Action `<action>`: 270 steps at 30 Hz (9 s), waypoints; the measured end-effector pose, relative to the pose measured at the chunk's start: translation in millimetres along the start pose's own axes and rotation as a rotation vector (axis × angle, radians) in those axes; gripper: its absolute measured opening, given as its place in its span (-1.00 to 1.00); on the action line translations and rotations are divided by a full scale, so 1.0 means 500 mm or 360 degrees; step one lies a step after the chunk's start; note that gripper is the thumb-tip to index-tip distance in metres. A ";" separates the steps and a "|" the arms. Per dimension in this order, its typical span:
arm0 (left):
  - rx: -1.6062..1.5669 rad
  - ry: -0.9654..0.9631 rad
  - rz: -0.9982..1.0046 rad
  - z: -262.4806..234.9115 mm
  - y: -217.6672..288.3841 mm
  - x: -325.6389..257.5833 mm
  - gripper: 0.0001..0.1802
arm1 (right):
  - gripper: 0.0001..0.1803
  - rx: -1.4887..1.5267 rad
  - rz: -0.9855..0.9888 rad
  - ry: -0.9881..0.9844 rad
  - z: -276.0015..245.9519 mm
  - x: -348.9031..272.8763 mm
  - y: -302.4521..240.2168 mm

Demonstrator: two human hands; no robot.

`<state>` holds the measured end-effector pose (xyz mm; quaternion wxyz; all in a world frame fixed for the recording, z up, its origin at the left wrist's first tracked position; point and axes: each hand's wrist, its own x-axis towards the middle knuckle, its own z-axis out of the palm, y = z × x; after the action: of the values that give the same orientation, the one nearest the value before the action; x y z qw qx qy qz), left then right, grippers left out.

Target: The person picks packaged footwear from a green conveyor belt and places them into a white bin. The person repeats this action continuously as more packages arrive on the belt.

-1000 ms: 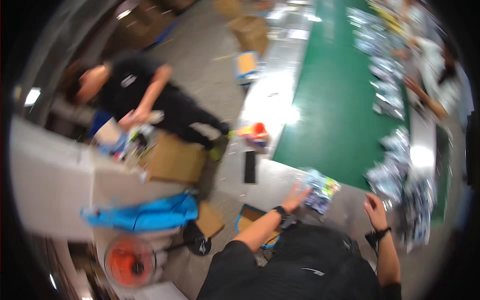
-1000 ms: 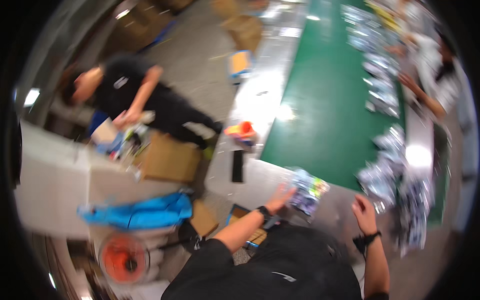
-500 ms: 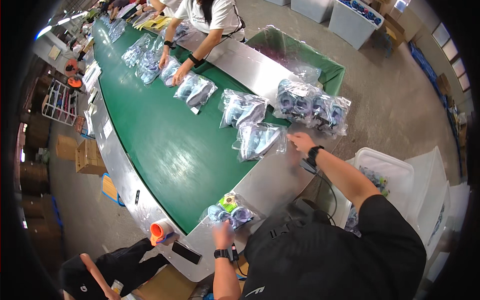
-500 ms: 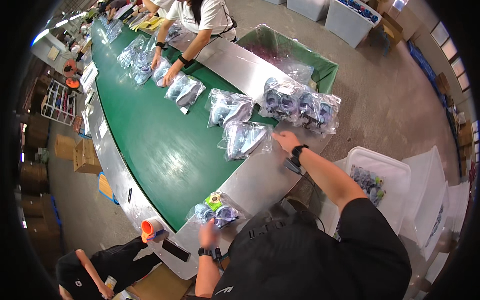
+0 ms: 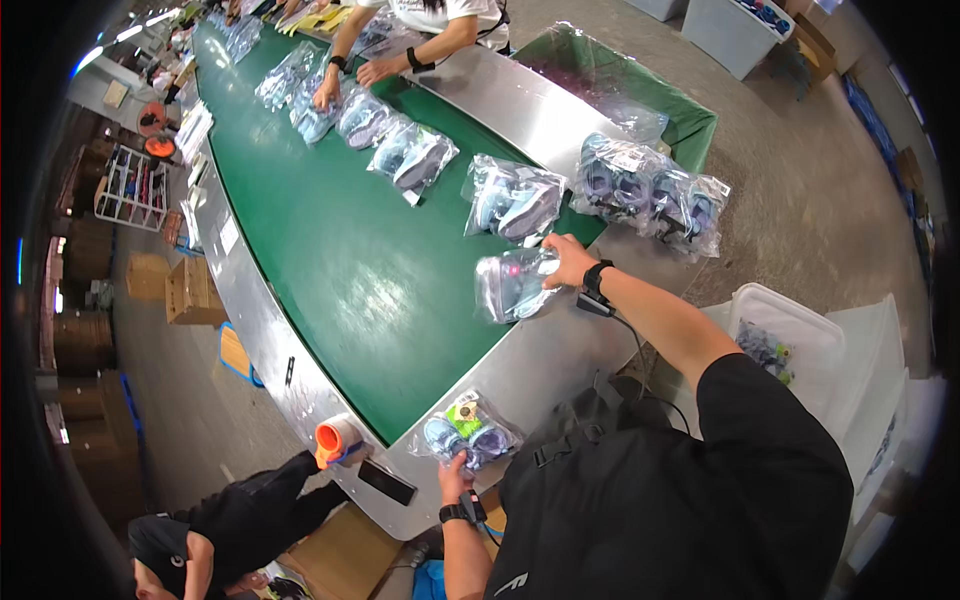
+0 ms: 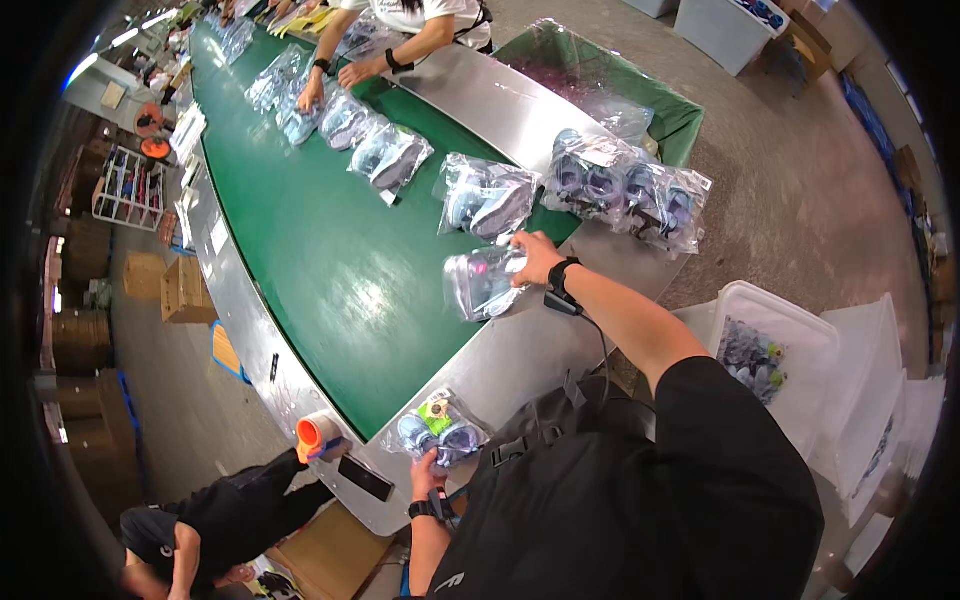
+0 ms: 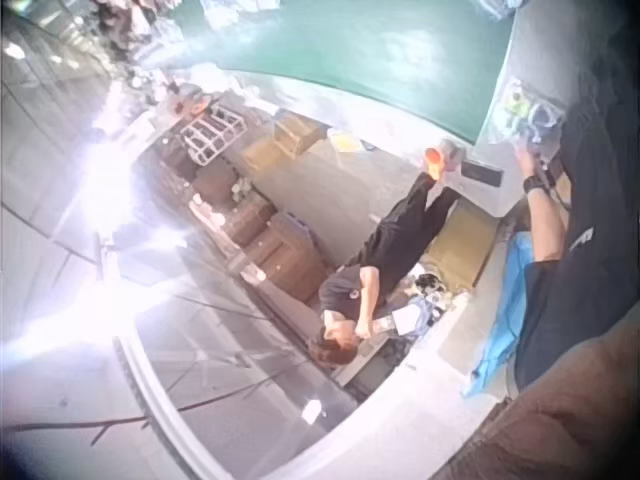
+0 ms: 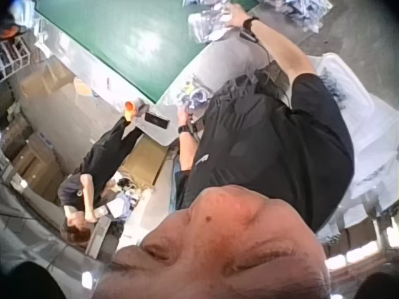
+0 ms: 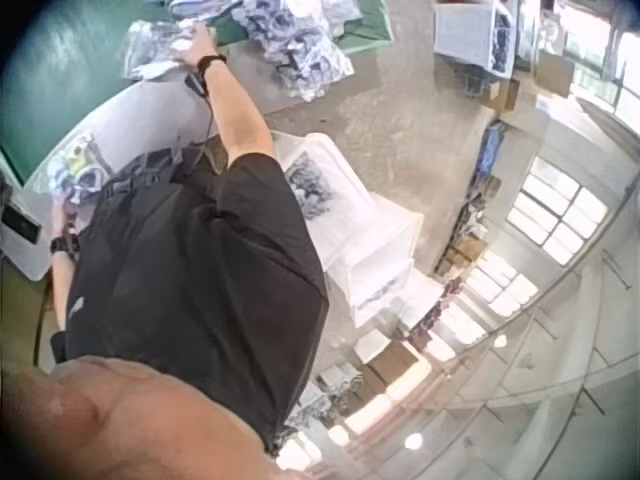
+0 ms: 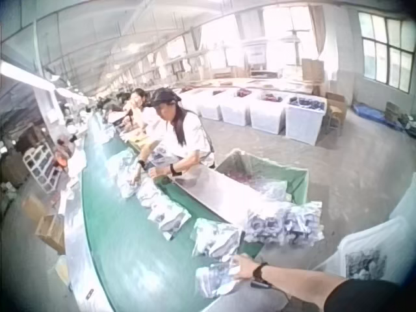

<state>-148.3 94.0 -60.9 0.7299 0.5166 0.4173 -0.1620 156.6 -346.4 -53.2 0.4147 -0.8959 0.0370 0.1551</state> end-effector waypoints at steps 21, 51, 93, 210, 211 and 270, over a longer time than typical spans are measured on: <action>0.0083 -0.0374 -0.0146 0.162 0.082 0.077 -0.57 | -0.01 0.0449 0.0164 -0.0264 0.223 -0.218 -0.041; 0.1527 -0.1276 0.0360 0.438 -0.033 -0.129 -0.45 | -0.18 0.1426 0.1620 0.1568 0.304 -1.442 0.322; 0.2450 -0.2294 -0.0114 0.613 -0.279 -0.414 -0.41 | -0.06 0.1513 0.0945 0.1484 0.089 -1.439 0.278; 0.2040 -0.1060 -0.0114 0.532 -0.036 0.018 -0.46 | -0.56 0.1028 0.1880 0.1114 0.397 -1.391 0.457; 0.2020 -0.1023 -0.0130 0.534 -0.026 0.030 -0.46 | -0.57 0.1026 0.1885 0.1090 0.399 -1.379 0.453; 0.0942 -0.0931 -0.0028 0.638 0.242 0.271 -0.18 | -0.65 0.0860 0.1301 0.1062 0.152 -1.095 0.246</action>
<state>154.7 -113.2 -53.4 0.6361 0.6328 0.1323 -0.4211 -406.0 -403.5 -20.6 0.5008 -0.6719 0.5457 -0.0026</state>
